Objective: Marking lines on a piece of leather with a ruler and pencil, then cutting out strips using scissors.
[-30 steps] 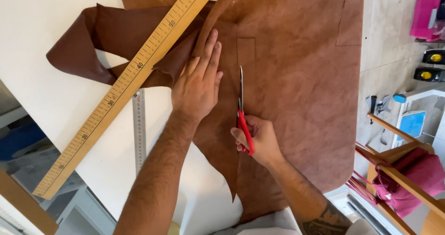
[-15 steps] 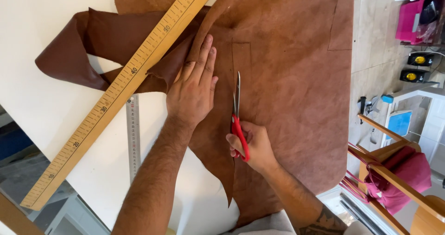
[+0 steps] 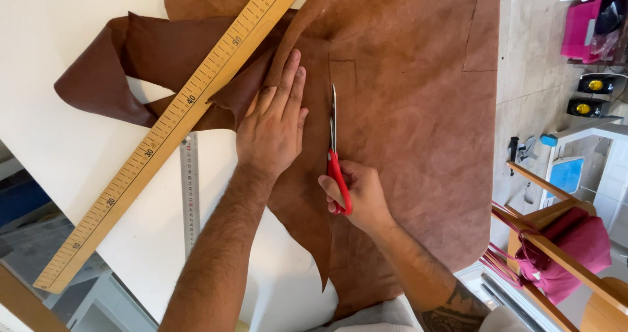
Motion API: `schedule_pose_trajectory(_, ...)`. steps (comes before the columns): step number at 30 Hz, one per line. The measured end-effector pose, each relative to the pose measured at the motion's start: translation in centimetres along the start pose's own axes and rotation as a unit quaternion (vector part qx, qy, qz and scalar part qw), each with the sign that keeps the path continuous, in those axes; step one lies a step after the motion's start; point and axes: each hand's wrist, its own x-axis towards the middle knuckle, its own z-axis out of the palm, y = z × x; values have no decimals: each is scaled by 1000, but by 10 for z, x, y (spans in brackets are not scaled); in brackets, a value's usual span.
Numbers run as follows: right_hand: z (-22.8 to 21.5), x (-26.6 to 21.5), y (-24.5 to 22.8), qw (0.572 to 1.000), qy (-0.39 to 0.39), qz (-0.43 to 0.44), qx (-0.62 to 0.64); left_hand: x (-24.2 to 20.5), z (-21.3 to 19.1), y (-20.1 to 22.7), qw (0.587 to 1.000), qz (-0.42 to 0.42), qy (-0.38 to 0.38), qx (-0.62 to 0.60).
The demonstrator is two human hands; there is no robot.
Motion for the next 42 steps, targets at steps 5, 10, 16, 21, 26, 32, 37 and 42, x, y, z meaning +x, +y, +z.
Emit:
schedule_pose_trajectory(5,-2,14,-17,999,-27,9,34,-1,0,0,1000,2,-13,-16)
schedule_pose_trajectory(10,-1,19,-20,1000,-6,-11,-9,0,3,0,1000,-1,-13,-13)
schedule_pose_trajectory(16,5,12,-21,1000,-9,-16,10,0,-2,0,1000,-6,-17,-13)
schedule_pose_trajectory(21,2,26,-34,999,-27,-13,34,0,-7,2,1000,-9,-24,-14)
schedule_pose_trajectory(26,4,30,-34,1000,-14,-8,11,1,-7,3,999,-14,-27,-11)
schedule_pose_trajectory(32,3,33,-31,999,-6,-42,9,2,-11,2,1000,-13,-25,-4)
schedule_pose_trajectory(37,-2,46,-46,998,-33,-42,42,3,-12,2,1000,-7,-12,-15)
schedule_pose_trajectory(42,3,42,-49,999,-4,-53,11,2,-12,2,999,-5,-13,-33)
